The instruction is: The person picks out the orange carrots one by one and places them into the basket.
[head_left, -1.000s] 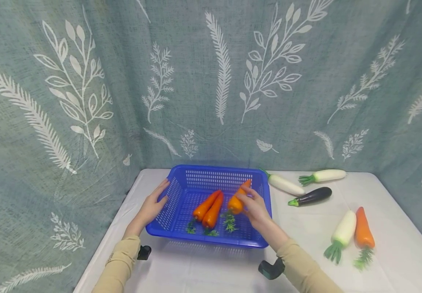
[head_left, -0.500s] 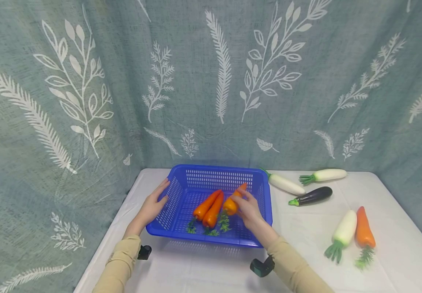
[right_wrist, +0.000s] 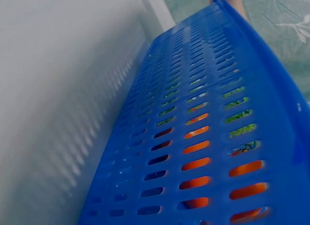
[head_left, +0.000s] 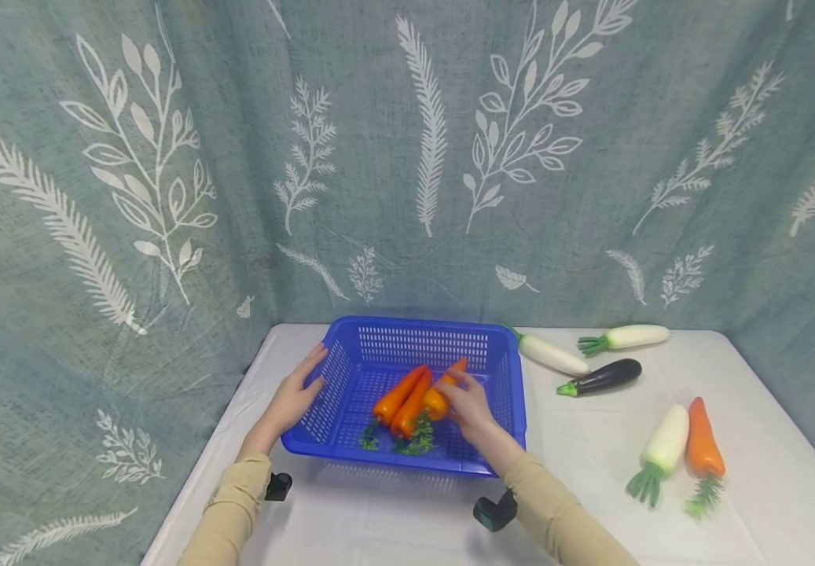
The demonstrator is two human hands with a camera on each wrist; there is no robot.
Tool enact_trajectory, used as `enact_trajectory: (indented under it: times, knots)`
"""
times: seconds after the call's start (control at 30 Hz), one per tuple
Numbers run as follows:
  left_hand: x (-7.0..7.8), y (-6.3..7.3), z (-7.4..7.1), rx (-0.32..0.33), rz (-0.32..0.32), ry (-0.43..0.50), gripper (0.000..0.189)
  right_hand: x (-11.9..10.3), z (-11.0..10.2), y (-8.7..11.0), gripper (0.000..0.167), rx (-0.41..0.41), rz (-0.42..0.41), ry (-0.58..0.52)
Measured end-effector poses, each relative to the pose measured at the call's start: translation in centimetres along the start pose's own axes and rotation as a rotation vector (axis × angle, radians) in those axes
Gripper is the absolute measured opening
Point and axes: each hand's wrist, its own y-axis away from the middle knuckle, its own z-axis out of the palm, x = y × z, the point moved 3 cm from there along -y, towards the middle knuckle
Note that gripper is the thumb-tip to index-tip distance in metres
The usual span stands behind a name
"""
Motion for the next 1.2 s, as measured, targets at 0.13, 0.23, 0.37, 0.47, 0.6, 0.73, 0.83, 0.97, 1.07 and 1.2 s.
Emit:
enact_trajectory:
  times: [0.13, 0.23, 0.37, 0.47, 0.6, 0.73, 0.83, 0.97, 1.07, 1.2]
  knots:
    - [0.0, 0.0, 0.0, -0.003, -0.006, 0.006, 0.050, 0.4, 0.4, -0.4, 0.054, -0.001, -0.006, 0.022]
    - [0.1, 0.1, 0.0, -0.004, -0.010, 0.010, 0.051, 1.8, 0.4, -1.7, 0.052, -0.032, -0.055, 0.006]
    - [0.2, 0.1, 0.2, -0.007, -0.011, 0.009, 0.050, 2.7, 0.6, -2.6, 0.051, -0.038, -0.068, 0.042]
    - [0.3, 0.1, 0.1, -0.010, -0.012, 0.010, 0.050, 1.7, 1.0, -1.4, 0.054, -0.012, -0.018, 0.118]
    - [0.3, 0.0, 0.0, -0.008, -0.020, 0.010, 0.050, 0.6, 1.2, -0.4, 0.052, 0.006, -0.031, 0.185]
    - [0.2, 0.0, -0.1, -0.008, -0.028, 0.006, 0.050, 2.9, 0.9, -2.8, 0.049, -0.004, -0.082, 0.220]
    - [0.2, 0.0, -0.1, -0.010, -0.031, 0.008, 0.050, 3.0, 1.0, -2.8, 0.049, -0.014, -0.057, 0.251]
    - [0.2, 0.0, 0.0, -0.008, -0.034, 0.012, 0.050, 1.1, 1.4, -0.7, 0.048, -0.025, -0.008, 0.299]
    - [0.2, 0.0, 0.0, -0.005, -0.032, 0.009, 0.050, 1.2, 1.4, -0.7, 0.047, -0.046, -0.004, 0.319]
    - [0.3, 0.0, 0.0, -0.003, -0.029, 0.005, 0.050, 1.2, 1.4, -0.5, 0.046, -0.068, 0.000, 0.346]
